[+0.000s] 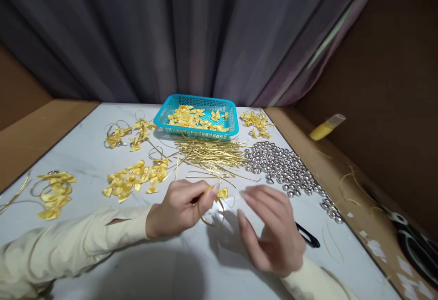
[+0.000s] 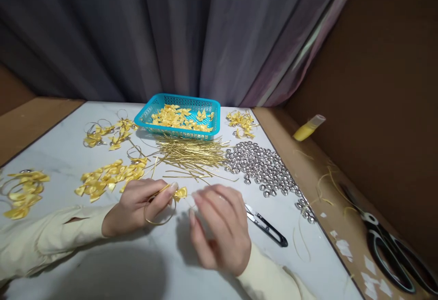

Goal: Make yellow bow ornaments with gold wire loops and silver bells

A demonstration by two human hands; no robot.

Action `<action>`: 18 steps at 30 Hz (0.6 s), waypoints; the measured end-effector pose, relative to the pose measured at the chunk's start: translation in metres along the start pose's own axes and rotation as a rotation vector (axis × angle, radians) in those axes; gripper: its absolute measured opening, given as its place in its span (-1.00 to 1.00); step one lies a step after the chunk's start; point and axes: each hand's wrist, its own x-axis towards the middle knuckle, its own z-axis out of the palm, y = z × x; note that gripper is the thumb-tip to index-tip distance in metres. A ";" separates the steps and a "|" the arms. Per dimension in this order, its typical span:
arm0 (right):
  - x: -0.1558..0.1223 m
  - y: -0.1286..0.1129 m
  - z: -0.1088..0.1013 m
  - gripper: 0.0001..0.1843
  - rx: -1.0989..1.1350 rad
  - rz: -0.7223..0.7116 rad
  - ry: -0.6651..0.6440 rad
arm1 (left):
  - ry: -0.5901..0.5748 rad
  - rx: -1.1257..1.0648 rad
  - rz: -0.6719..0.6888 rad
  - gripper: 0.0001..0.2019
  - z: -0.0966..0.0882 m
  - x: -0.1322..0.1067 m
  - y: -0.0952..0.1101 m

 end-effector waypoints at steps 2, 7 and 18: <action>0.007 0.000 0.004 -0.56 0.111 0.107 0.002 | 0.009 -0.005 0.023 -0.65 0.002 0.000 -0.001; 0.012 -0.001 0.009 -0.70 0.256 0.203 -0.110 | 0.021 0.015 0.050 -0.65 0.005 0.000 -0.004; 0.009 -0.002 -0.001 -0.73 0.171 0.031 -0.017 | -0.010 0.015 0.127 -0.65 0.008 0.001 -0.012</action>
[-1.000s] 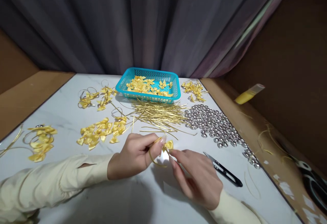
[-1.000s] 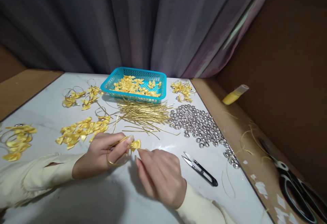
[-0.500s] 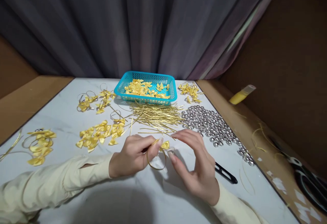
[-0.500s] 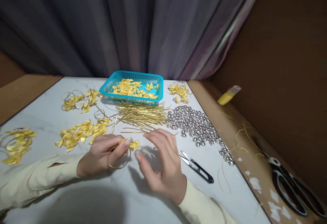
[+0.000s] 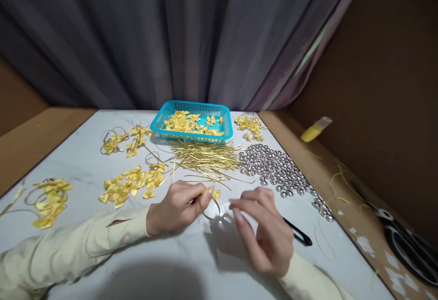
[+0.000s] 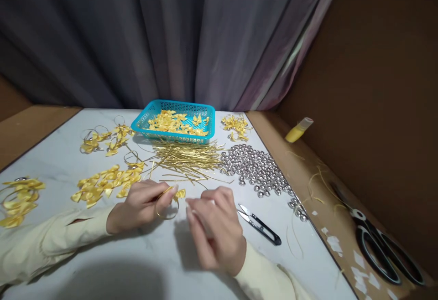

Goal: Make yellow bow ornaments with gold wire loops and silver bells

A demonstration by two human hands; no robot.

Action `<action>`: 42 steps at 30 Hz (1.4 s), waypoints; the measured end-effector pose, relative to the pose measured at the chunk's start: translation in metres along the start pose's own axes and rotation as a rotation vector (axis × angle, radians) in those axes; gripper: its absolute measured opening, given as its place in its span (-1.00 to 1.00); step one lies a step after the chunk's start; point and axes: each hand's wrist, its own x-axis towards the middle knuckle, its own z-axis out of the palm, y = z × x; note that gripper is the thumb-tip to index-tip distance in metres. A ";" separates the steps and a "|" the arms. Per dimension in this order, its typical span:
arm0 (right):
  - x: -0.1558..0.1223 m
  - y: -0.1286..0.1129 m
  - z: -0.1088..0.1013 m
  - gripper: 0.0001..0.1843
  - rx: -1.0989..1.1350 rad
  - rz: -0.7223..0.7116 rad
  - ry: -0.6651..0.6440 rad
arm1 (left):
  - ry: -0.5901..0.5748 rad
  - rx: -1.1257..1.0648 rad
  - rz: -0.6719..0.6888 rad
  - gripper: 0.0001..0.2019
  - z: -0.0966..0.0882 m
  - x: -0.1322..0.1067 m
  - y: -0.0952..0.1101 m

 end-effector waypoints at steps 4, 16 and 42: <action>0.009 0.006 0.000 -0.83 0.038 0.178 -0.205 | -0.104 -0.054 0.030 -0.65 0.003 -0.002 -0.003; 0.006 0.015 0.011 -0.68 -0.210 -0.017 -0.500 | -0.359 -0.216 -0.272 -0.68 -0.005 0.006 0.003; 0.011 0.012 -0.002 -0.78 0.005 -0.010 -0.441 | -0.238 -0.177 0.026 -0.67 -0.001 -0.002 0.003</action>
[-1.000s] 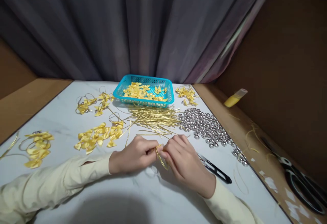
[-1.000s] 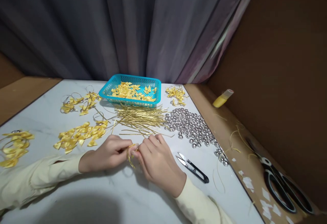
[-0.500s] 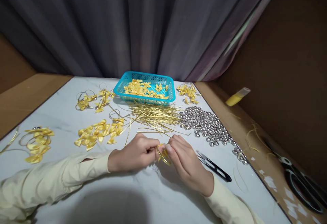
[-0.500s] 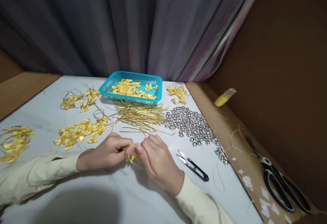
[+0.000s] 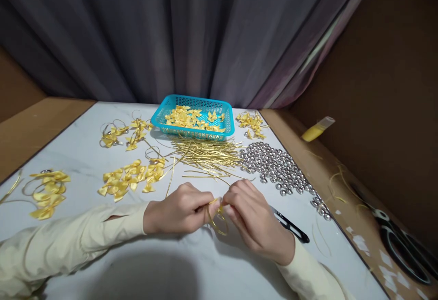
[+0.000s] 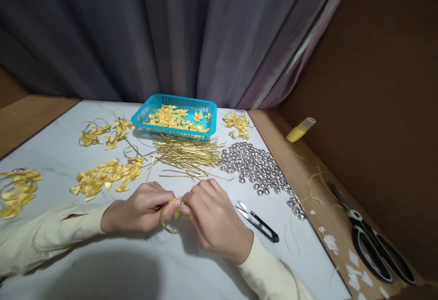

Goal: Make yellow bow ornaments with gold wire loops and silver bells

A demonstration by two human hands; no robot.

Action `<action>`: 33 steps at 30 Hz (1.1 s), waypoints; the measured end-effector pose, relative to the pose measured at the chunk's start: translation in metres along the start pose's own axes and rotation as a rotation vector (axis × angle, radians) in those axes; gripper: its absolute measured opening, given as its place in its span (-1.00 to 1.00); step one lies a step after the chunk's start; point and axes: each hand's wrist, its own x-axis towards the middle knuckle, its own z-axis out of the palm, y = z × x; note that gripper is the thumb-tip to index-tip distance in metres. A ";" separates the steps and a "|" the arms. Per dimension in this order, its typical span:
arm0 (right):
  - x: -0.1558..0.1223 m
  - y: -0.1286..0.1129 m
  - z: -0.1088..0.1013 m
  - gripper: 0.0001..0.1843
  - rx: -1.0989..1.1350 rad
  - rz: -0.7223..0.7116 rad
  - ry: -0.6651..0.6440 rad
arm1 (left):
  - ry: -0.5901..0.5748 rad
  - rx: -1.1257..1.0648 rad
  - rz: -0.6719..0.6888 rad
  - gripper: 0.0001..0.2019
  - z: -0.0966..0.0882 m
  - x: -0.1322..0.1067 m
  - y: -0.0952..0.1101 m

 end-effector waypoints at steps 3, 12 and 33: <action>0.001 -0.001 0.003 -0.73 -0.135 -0.032 -0.025 | -0.057 -0.016 -0.059 -0.68 -0.001 0.002 0.002; 0.001 -0.003 0.013 -0.67 -0.332 -0.013 -0.029 | -0.232 -0.299 -0.612 -0.73 0.001 0.005 0.007; -0.002 -0.004 0.001 -0.64 0.111 0.325 -0.152 | -0.196 -0.781 -0.935 -0.66 -0.007 0.017 0.004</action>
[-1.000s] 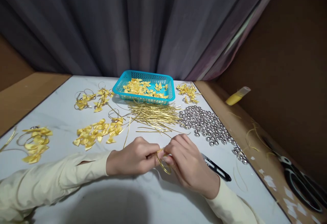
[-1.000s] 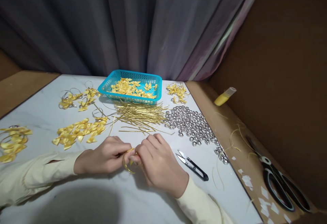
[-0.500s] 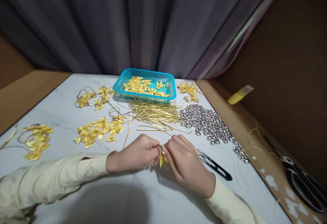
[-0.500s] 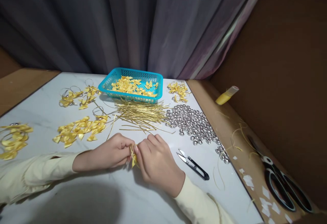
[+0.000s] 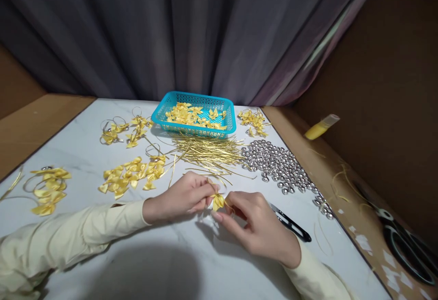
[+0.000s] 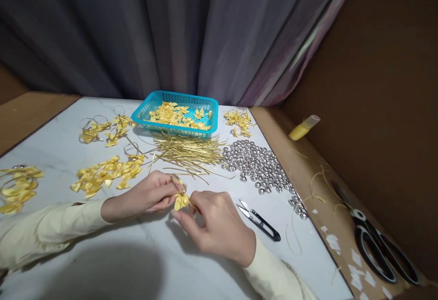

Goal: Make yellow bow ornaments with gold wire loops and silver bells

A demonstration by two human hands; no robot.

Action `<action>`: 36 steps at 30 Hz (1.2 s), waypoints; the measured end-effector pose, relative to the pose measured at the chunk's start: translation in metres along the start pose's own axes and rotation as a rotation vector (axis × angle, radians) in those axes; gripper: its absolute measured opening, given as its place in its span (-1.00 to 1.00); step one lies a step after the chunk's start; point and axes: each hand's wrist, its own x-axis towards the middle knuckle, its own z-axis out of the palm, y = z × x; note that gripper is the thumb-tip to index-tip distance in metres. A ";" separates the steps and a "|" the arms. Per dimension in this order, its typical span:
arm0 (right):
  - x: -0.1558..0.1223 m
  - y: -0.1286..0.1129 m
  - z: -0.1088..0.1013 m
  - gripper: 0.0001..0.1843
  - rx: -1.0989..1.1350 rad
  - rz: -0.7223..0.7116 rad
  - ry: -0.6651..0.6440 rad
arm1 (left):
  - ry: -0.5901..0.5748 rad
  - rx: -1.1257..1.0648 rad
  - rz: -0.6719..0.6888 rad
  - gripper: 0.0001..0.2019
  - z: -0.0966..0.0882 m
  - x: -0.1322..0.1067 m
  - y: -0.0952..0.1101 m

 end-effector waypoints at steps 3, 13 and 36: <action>-0.001 0.001 0.004 -0.67 0.010 0.023 -0.042 | 0.038 0.027 0.057 -0.68 0.003 -0.003 0.000; 0.001 0.003 -0.004 -0.63 0.260 0.006 -0.089 | 0.035 0.203 0.239 -0.64 0.003 -0.007 -0.003; -0.005 0.001 -0.018 -0.77 0.288 0.076 0.016 | 0.084 0.479 0.493 -0.62 0.002 -0.010 -0.010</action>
